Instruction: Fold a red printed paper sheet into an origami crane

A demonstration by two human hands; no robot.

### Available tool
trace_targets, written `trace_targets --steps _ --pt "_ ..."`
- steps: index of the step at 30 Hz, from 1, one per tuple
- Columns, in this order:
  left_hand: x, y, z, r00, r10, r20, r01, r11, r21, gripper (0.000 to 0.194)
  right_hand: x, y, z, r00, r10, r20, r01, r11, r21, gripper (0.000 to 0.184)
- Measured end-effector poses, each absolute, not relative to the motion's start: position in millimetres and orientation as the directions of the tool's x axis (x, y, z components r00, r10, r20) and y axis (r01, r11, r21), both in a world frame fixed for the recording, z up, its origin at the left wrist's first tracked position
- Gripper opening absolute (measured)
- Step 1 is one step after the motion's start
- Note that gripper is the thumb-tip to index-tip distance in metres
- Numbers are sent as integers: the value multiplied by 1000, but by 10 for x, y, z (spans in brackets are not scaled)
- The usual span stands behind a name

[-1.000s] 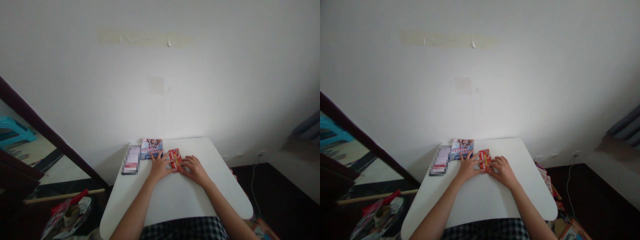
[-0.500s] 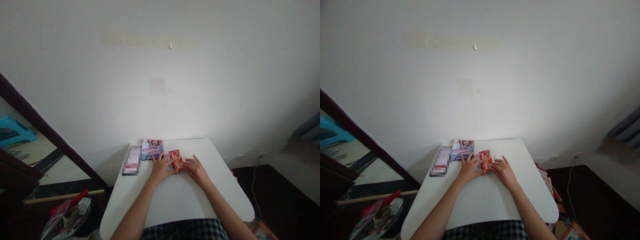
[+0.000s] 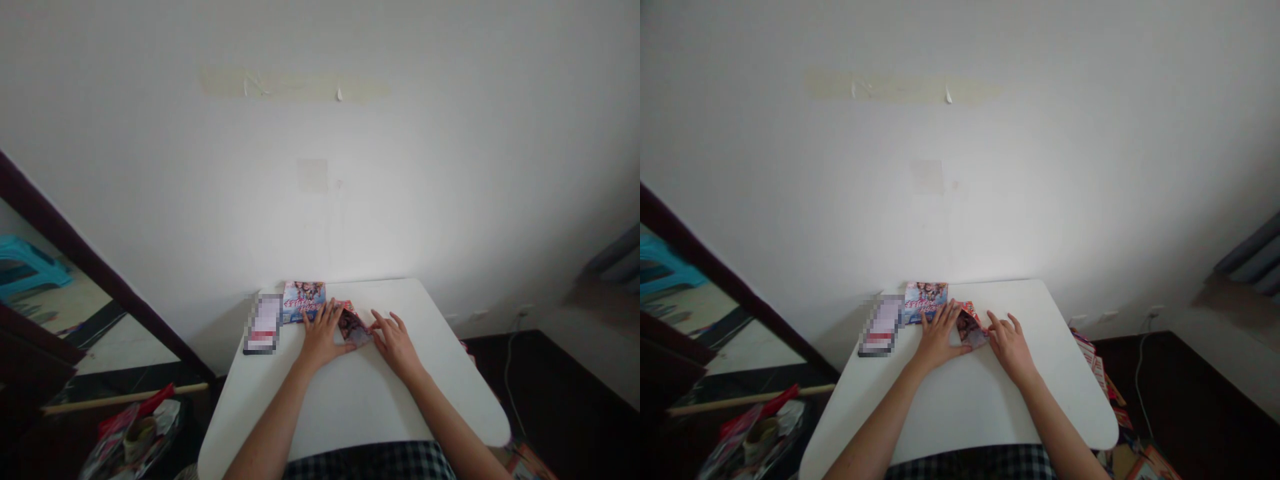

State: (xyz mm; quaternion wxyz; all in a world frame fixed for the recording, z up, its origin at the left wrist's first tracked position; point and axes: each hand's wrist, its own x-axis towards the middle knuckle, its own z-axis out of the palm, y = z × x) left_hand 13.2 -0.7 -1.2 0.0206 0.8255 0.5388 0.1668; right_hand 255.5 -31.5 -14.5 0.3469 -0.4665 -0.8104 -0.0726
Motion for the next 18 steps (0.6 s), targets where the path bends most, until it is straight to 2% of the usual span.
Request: trace_targets --steps 6,9,13,18 --pt "130 -11 1 367 904 218 882 -412 227 108 2538 -330 -97 -303 744 596 884 452 -114 57" --pt "122 -24 1 372 896 244 869 -428 249 94 2530 -342 -80 -249 754 608 914 391 -110 46" --pt "116 -50 15 371 888 273 853 -442 278 74 2544 -340 -106 -284 762 583 893 431 -129 28" --pt "108 -75 47 390 883 262 842 -457 287 56 2563 -343 -115 -295 793 533 878 445 -175 23"
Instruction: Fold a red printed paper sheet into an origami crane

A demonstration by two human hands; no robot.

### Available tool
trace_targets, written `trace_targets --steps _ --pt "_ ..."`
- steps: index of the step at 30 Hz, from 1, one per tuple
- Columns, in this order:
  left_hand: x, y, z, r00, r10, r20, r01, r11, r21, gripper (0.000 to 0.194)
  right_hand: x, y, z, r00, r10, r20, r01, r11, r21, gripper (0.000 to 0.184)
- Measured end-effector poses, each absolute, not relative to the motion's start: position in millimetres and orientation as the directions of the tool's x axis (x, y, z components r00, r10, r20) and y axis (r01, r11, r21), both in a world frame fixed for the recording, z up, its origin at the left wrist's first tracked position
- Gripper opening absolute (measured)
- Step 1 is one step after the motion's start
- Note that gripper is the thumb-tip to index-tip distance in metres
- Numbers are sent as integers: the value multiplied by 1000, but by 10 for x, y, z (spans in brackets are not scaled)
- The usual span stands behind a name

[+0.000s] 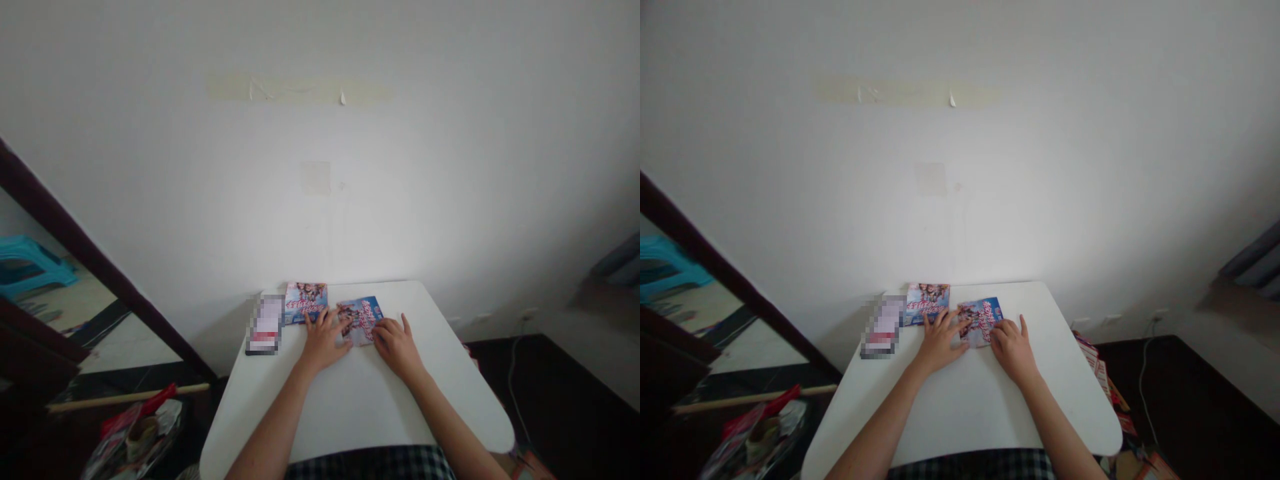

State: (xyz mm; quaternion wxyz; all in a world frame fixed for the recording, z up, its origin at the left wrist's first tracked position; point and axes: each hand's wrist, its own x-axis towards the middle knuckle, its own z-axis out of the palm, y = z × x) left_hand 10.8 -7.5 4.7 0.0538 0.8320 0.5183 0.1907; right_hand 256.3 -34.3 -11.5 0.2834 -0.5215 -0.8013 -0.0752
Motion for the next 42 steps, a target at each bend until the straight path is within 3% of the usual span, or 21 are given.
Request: trace_targets --steps 6,12,19,28,42 --pt "92 -81 76 434 876 209 830 -479 287 44 2537 -368 -66 -332 818 470 862 465 -201 25" --pt "80 -81 103 484 856 179 787 -516 338 68 2549 -331 -43 -361 858 365 846 466 -259 30" --pt "76 -106 122 447 867 220 804 -497 326 58 2674 -222 94 -439 860 262 802 506 -317 56" --pt "92 -138 172 397 879 266 811 -471 346 39 2733 -192 70 -436 833 341 733 549 -402 25" --pt "112 -139 156 294 889 352 814 -425 396 37 2789 -163 -52 -337 839 427 695 527 -489 20"
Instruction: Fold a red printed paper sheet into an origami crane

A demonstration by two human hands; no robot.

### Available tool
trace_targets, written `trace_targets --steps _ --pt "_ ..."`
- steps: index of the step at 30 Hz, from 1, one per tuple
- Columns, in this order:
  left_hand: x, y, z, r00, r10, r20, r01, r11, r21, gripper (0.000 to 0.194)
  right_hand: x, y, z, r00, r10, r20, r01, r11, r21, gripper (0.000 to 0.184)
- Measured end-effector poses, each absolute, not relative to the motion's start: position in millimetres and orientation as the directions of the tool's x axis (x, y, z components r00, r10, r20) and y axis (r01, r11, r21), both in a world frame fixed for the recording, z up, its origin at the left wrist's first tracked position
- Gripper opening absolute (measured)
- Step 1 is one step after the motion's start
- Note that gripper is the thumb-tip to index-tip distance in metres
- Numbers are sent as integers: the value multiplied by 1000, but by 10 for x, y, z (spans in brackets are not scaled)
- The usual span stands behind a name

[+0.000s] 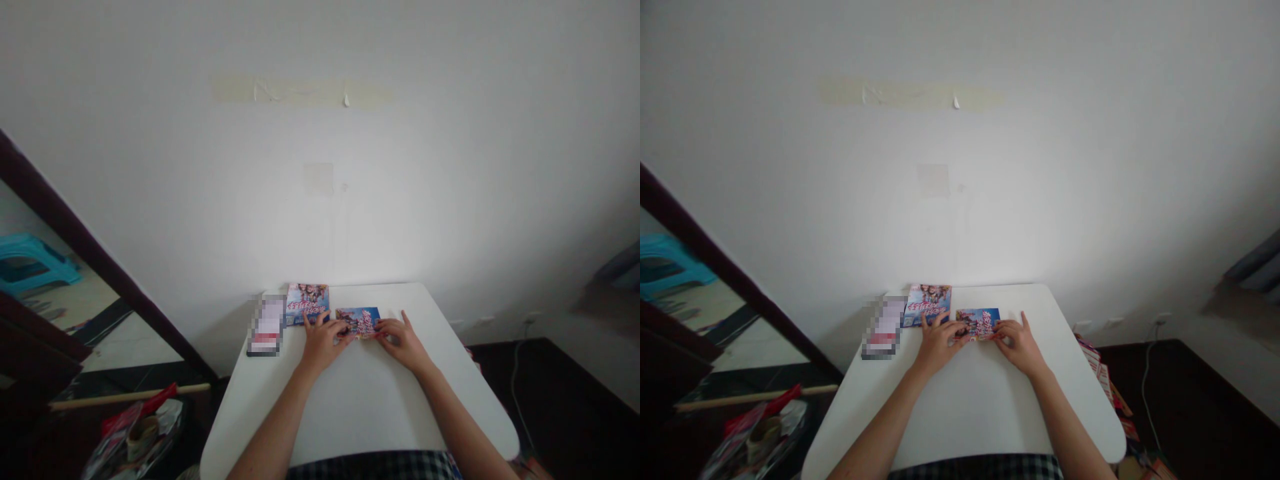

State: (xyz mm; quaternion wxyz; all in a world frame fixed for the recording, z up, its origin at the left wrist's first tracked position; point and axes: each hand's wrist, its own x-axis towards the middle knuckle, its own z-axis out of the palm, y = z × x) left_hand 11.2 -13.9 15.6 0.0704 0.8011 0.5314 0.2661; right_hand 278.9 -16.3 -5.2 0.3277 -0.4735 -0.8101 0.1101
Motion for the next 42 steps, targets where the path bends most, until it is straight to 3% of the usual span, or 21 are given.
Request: trace_targets --steps 4,13,23,29,34,42 --pt "109 -121 135 301 880 368 802 -442 401 41 2763 -136 -89 -201 870 449 721 442 -533 26" --pt "185 -28 28 172 917 361 855 -321 407 72 2646 -6 -138 -91 850 519 824 357 -440 24" --pt "211 -39 58 264 905 334 885 -365 288 33 2479 77 -147 -25 798 603 937 229 -265 15" --pt "220 -62 59 261 903 340 881 -367 300 31 2465 45 -159 -25 807 590 921 248 -300 18" --pt "217 -86 84 250 907 339 888 -354 294 32 2484 -42 -137 -17 808 589 896 274 -350 33" --pt "236 -64 68 254 910 328 896 -349 274 34 2503 -98 -154 -38 822 568 886 291 -362 22"
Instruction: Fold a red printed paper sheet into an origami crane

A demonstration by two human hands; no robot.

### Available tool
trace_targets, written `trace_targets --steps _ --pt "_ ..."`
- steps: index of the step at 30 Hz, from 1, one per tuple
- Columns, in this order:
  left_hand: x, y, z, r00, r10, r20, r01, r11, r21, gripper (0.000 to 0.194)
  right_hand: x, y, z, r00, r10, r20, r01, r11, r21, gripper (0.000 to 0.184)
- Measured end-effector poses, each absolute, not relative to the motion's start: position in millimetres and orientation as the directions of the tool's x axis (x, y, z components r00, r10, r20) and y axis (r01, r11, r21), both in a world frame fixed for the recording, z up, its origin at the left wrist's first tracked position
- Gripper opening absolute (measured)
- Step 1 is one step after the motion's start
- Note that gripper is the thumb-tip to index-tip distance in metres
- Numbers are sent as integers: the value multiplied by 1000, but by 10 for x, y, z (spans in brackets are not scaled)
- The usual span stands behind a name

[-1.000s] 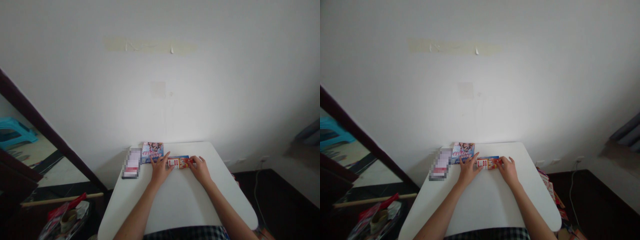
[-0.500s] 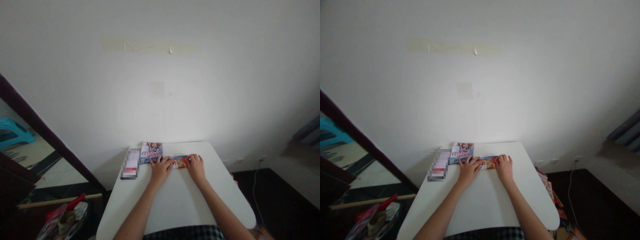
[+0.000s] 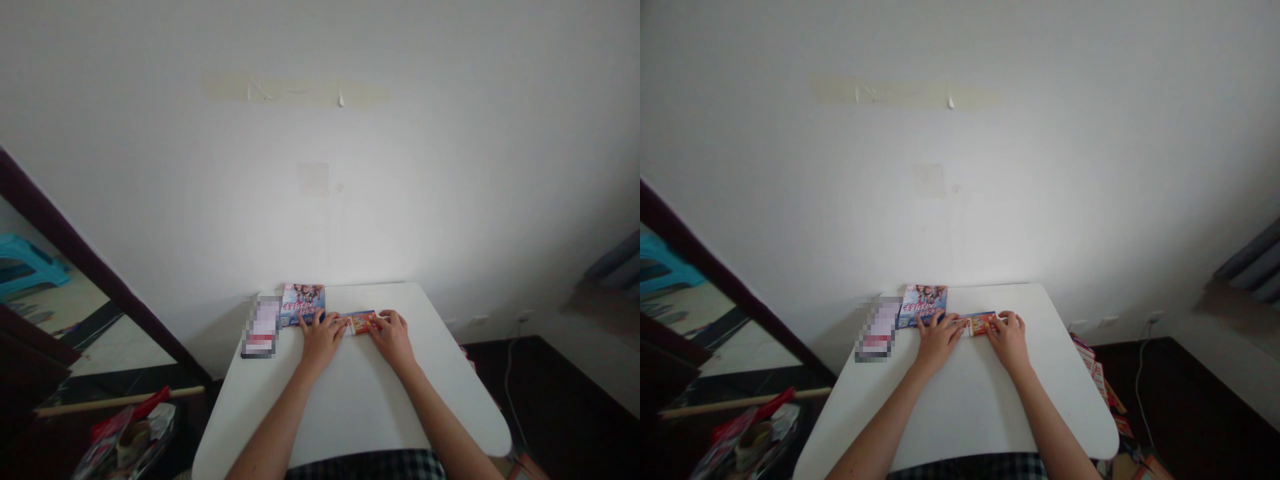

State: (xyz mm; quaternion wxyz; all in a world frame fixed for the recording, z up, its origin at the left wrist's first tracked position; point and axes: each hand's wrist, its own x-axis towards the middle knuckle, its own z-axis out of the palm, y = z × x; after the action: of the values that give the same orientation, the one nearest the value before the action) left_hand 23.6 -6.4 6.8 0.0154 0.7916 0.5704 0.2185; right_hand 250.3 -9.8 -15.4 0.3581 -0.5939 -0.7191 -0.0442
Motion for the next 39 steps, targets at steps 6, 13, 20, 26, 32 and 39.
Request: trace_targets --steps 6,13,20,26,32,39 --pt "238 -61 73 245 919 308 909 -328 255 36 2493 -97 -160 -40 833 551 922 243 -301 23" --pt "243 -55 100 247 919 308 906 -332 264 35 2482 -94 -162 -35 844 535 935 216 -281 24" --pt "266 -33 97 240 917 320 908 -329 262 34 2479 -68 -176 -36 857 515 933 214 -291 26" --pt "274 -6 78 235 915 329 908 -327 263 34 2472 -63 -173 -30 862 507 939 198 -280 27" --pt "272 -6 82 232 913 335 914 -322 245 34 2459 -73 -157 -23 860 510 941 190 -279 28" --pt "288 -13 120 224 923 312 924 -303 232 34 2458 -94 -129 -30 864 503 944 190 -269 26"
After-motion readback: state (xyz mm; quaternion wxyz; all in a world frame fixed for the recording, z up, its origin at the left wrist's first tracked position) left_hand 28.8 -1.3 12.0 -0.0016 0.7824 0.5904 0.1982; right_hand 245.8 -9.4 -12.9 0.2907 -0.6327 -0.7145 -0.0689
